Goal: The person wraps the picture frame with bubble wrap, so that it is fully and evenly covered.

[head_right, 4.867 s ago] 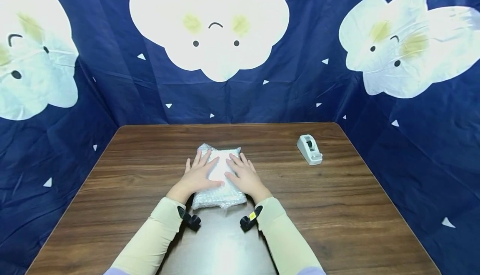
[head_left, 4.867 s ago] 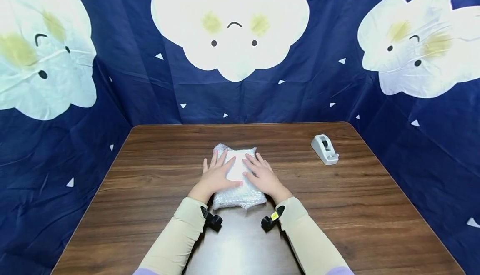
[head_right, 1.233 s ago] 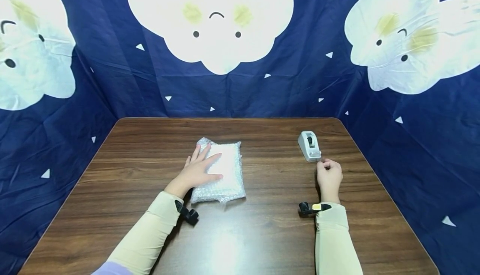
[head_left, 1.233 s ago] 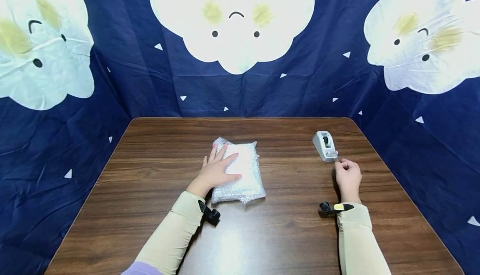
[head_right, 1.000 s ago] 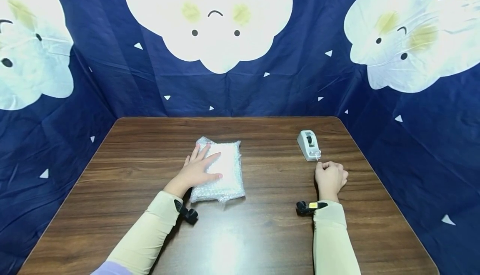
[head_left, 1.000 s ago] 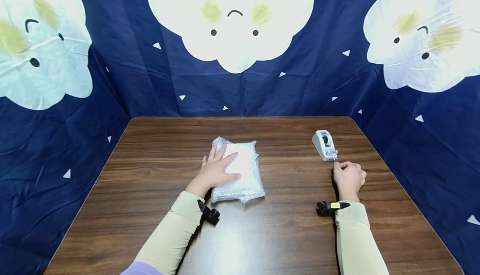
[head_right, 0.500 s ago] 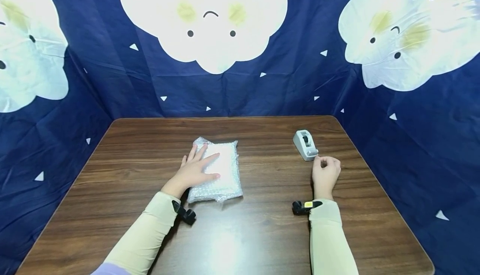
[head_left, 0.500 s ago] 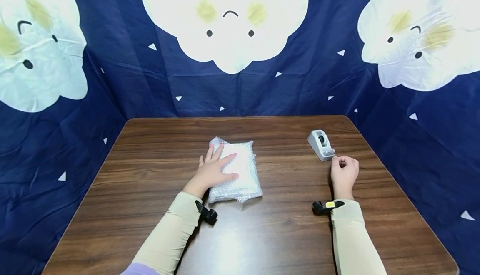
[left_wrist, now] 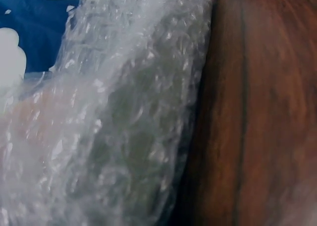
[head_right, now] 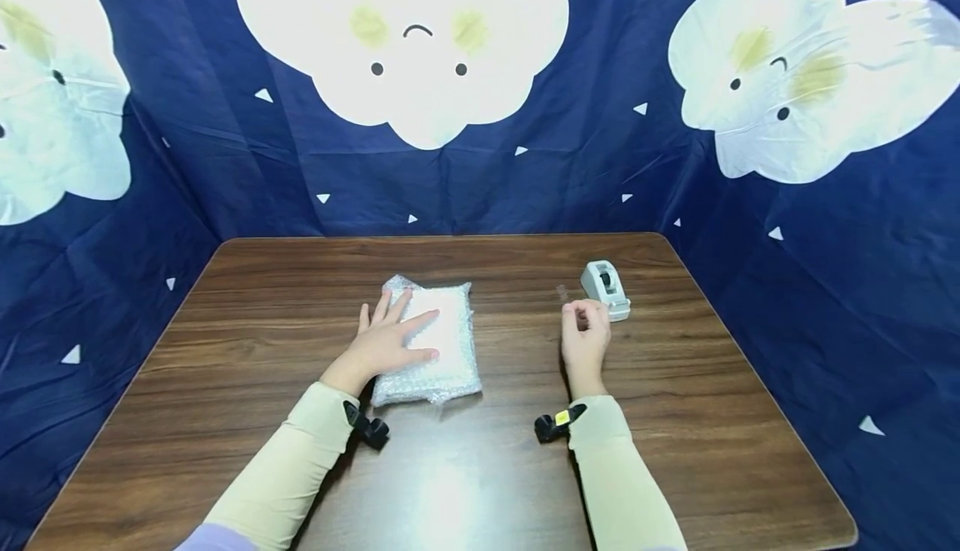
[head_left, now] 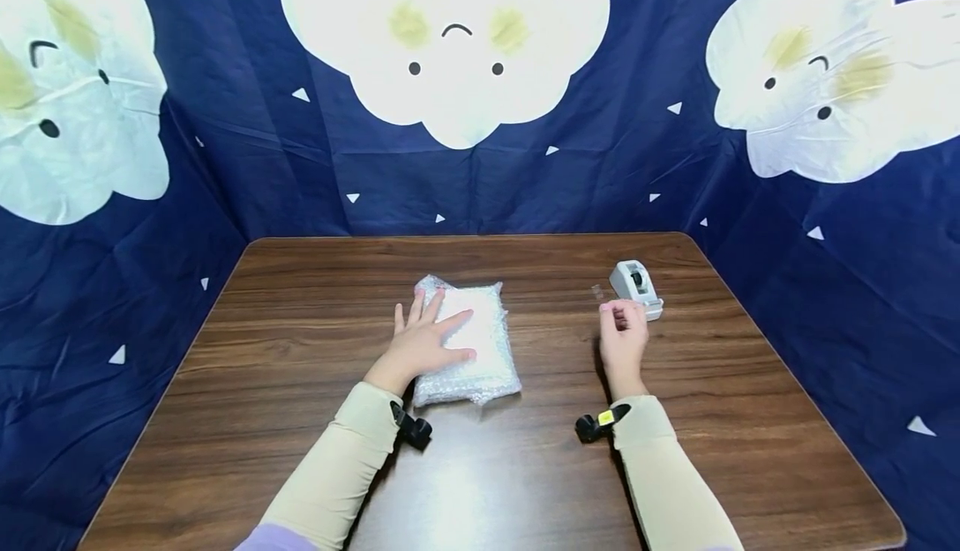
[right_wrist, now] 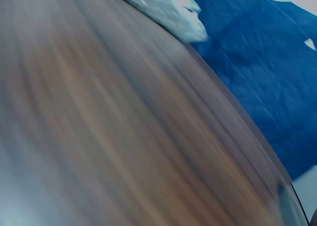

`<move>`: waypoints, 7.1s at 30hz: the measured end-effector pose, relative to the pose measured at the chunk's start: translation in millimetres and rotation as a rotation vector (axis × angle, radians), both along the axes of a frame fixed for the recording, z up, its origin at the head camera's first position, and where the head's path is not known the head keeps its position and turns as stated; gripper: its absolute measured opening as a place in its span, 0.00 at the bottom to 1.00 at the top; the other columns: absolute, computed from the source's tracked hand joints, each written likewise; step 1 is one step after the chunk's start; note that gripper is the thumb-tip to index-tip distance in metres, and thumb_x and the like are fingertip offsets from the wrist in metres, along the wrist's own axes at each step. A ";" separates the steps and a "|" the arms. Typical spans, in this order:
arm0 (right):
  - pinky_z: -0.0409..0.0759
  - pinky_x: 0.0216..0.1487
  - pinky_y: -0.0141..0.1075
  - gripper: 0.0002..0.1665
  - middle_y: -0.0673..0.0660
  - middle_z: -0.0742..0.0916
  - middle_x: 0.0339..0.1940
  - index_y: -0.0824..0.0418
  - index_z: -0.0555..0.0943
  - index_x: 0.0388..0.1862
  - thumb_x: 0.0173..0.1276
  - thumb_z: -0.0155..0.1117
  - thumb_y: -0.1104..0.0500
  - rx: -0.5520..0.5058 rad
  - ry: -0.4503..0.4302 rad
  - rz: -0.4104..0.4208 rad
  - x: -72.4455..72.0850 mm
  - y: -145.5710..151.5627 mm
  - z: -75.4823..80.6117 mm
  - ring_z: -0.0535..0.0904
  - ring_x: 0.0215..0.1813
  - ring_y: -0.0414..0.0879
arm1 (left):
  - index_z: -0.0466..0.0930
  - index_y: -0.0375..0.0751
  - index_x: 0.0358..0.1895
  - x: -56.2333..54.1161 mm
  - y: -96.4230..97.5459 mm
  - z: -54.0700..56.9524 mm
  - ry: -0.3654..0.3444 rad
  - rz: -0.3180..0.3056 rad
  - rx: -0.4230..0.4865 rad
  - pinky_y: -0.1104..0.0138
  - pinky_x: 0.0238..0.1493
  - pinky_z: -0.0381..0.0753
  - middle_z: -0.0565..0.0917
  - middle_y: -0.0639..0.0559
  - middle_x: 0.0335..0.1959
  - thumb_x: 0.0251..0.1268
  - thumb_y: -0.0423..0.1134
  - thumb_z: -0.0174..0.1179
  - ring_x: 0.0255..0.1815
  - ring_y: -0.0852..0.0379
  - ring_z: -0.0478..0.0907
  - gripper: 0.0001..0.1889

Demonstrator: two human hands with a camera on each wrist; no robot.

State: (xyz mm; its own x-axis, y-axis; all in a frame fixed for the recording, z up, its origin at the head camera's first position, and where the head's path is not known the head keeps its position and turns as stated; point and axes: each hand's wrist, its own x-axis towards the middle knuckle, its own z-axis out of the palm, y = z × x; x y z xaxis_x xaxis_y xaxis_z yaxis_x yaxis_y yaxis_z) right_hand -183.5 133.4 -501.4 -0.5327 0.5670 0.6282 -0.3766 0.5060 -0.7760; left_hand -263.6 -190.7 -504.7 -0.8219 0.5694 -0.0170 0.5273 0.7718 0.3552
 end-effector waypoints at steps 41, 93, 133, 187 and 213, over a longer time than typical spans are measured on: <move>0.71 0.51 0.26 0.04 0.80 0.79 0.43 0.82 0.75 0.29 0.63 0.54 0.79 0.082 -0.266 0.685 -39.7 -81.4 11.2 0.75 0.49 0.68 | 0.56 0.77 0.78 -12.0 6.3 2.1 0.136 -0.407 -0.098 0.46 0.79 0.34 0.43 0.39 0.83 0.79 0.66 0.34 0.83 0.43 0.37 0.27; 0.62 0.64 0.55 0.25 0.56 0.78 0.46 0.51 0.74 0.19 0.67 0.59 0.36 0.681 -0.799 0.170 -53.8 -66.4 -17.4 0.69 0.56 0.60 | 0.54 0.79 0.78 -12.0 6.5 -1.7 0.125 -0.363 -0.107 0.47 0.79 0.33 0.42 0.43 0.84 0.78 0.64 0.37 0.84 0.46 0.36 0.27; 0.73 0.44 0.49 0.23 0.48 0.81 0.18 0.52 0.79 0.24 0.76 0.53 0.43 0.685 -0.670 0.124 -51.5 -84.8 -22.0 0.77 0.36 0.55 | 0.69 0.72 0.73 -8.5 1.5 -12.1 0.129 -0.075 0.105 0.33 0.74 0.30 0.42 0.41 0.83 0.68 0.69 0.52 0.82 0.36 0.30 0.30; 0.71 0.31 0.38 0.13 0.50 0.75 0.21 0.63 0.74 0.45 0.78 0.53 0.52 0.149 -0.600 0.427 -56.0 -108.9 -15.1 0.71 0.26 0.45 | 0.76 0.67 0.68 -7.4 -7.9 -22.6 -0.063 0.081 0.450 0.31 0.71 0.49 0.40 0.48 0.84 0.67 0.58 0.61 0.82 0.36 0.37 0.25; 0.67 0.25 0.36 0.11 0.46 0.70 0.14 0.60 0.75 0.38 0.74 0.58 0.53 0.260 -0.609 0.393 -49.7 -96.2 -27.5 0.66 0.19 0.41 | 0.78 0.67 0.65 -1.2 -3.4 -36.0 -0.084 0.083 0.487 0.30 0.71 0.47 0.42 0.52 0.84 0.66 0.58 0.62 0.82 0.37 0.37 0.24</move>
State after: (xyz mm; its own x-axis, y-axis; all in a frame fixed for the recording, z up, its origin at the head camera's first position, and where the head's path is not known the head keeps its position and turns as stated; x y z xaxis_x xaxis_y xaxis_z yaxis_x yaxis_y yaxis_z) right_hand -233.2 37.2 -528.9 -0.9592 0.1384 0.2464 -0.1107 0.6182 -0.7782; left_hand -264.9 -194.1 -540.8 -0.8717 0.4607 0.1667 0.4258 0.5440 0.7230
